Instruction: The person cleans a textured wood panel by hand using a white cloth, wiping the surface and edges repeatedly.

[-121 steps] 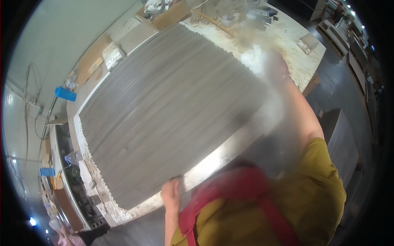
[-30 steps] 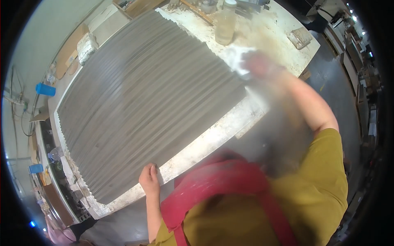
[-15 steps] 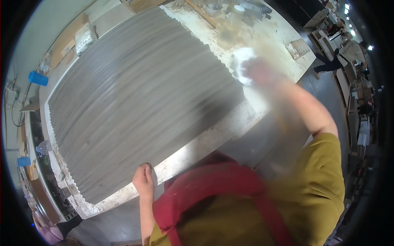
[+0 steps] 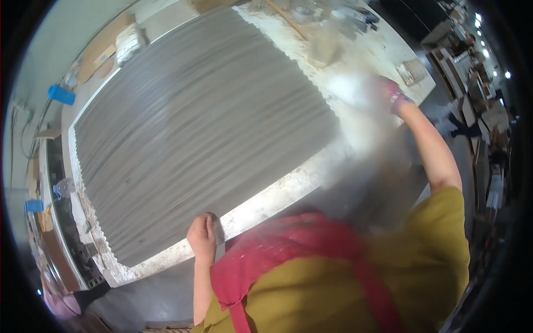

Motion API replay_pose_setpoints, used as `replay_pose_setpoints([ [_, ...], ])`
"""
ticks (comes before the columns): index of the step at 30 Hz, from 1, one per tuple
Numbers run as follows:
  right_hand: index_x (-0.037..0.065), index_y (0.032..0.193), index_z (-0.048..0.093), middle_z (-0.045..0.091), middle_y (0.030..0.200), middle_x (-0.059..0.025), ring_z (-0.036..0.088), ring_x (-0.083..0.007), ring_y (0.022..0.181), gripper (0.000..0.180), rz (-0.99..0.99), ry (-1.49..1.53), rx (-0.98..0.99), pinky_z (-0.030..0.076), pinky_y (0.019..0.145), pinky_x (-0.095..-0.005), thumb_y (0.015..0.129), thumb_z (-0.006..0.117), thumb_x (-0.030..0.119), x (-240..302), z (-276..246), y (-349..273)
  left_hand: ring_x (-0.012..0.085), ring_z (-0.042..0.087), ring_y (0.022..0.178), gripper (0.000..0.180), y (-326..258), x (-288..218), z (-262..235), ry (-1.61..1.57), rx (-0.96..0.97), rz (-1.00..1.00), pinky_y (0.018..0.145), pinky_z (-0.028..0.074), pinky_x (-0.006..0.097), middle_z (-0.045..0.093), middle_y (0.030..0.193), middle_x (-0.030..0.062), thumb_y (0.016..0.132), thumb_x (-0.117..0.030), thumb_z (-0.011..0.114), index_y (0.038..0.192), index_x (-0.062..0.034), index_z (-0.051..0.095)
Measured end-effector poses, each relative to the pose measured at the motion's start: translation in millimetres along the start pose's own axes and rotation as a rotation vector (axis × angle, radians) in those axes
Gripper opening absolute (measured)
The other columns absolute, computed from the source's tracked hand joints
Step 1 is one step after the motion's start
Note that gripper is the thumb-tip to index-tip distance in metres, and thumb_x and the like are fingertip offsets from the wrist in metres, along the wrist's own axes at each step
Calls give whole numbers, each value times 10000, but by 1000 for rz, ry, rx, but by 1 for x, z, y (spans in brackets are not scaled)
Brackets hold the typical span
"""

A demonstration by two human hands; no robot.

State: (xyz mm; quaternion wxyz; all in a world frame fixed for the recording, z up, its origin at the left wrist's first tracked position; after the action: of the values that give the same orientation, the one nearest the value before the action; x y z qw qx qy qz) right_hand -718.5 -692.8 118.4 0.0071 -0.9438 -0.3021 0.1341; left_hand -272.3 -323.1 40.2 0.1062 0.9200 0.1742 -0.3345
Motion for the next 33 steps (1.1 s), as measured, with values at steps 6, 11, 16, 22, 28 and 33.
replay_pose_setpoints([
  [6, -45, 1203, 533, 674, 978, -43, 606, -82, 864, 395, 100, 1471, -266, 484, 797, -243, 856, 629, 118, 82, -88, 7, 340, 604, 715, 46, -6, 4, -3, 82, -50, 60, 624, 471, 401, 619, 788, 137, 864, -87, 605, 886, -49, 620],
  [11, 45, 1269, 520, 518, 1298, -138, 486, -251, 1181, 493, -64, 1056, -284, 378, 989, -367, 796, 627, 135, 179, -10, 0, 331, 611, 732, 52, -2, -5, -4, 89, -76, 151, 643, 483, 402, 618, 796, 121, 850, -99, 616, 879, -56, 618],
  [16, 138, 1270, 548, 467, 1331, -190, 419, -385, 1232, 577, -137, 563, -388, 302, 1050, -486, 705, 666, 131, 253, 13, -13, 335, 598, 701, 57, -4, -6, -3, 57, -88, 182, 624, 473, 411, 612, 787, 126, 840, -95, 608, 872, -49, 622],
  [22, 141, 1241, 571, 512, 1290, -191, 448, -369, 1237, 452, -462, 749, -402, 341, 1032, -477, 792, 611, 166, 455, -86, -15, 327, 573, 789, 94, -14, 0, 7, 7, 82, 313, 704, 462, 414, 584, 863, 110, 841, -88, 611, 931, -62, 617],
  [28, 30, 1315, 499, 586, 1203, -175, 525, -271, 1172, 466, -159, 1683, -8, 380, 1027, -378, 851, 528, 62, 422, -57, 29, 303, 586, 955, 143, -45, 50, -64, -64, 86, 279, 834, 467, 400, 616, 1028, 103, 839, -88, 622, 978, -55, 636],
  [33, 46, 1371, 437, 354, 1438, -239, 340, -422, 1318, 591, -244, 330, -337, 276, 1084, -479, 841, 603, 244, 402, -28, -29, 309, 564, 873, 142, -66, 134, -124, 166, 11, 123, 773, 469, 399, 594, 967, 110, 823, -61, 621, 964, -46, 633],
])
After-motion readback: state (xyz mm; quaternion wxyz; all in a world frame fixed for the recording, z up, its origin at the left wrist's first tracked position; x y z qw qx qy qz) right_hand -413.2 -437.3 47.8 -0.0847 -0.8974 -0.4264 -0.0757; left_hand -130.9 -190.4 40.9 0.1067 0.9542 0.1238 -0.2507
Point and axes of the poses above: each hand's wrist, its own y-axis towards the middle knuckle, its own z-axis out of the palm, x = y × z, the point moved 10 cm from there along y, towards the middle knuckle
